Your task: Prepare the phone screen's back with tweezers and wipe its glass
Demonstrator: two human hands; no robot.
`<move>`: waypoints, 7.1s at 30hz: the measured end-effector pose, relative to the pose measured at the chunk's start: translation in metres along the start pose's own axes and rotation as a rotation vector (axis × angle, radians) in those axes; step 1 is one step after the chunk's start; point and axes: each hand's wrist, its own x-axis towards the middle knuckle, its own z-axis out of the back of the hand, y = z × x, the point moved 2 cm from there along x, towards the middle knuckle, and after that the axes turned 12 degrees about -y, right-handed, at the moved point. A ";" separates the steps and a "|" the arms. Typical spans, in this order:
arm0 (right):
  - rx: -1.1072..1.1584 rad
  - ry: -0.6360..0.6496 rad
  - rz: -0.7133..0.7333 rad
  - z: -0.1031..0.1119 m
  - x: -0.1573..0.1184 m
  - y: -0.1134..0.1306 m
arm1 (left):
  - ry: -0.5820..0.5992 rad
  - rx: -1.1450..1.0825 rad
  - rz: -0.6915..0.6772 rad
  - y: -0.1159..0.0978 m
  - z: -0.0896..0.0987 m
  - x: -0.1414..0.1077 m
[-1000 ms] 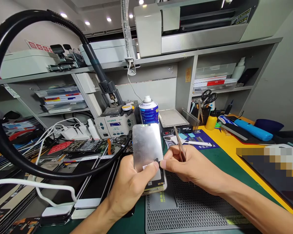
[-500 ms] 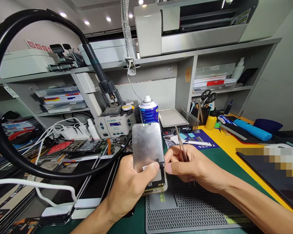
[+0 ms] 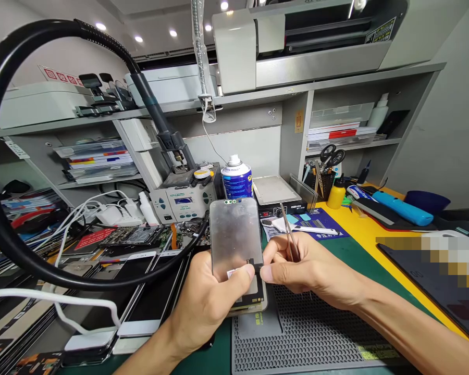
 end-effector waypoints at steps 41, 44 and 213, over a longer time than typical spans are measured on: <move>-0.068 -0.087 -0.033 -0.005 0.002 -0.002 | -0.064 -0.063 0.174 0.016 0.010 0.002; -0.076 -0.082 -0.028 -0.005 0.002 -0.002 | -0.057 -0.060 0.183 0.016 0.009 0.002; -0.028 -0.273 0.250 0.009 0.004 -0.006 | -0.129 0.272 -0.101 0.003 0.002 -0.009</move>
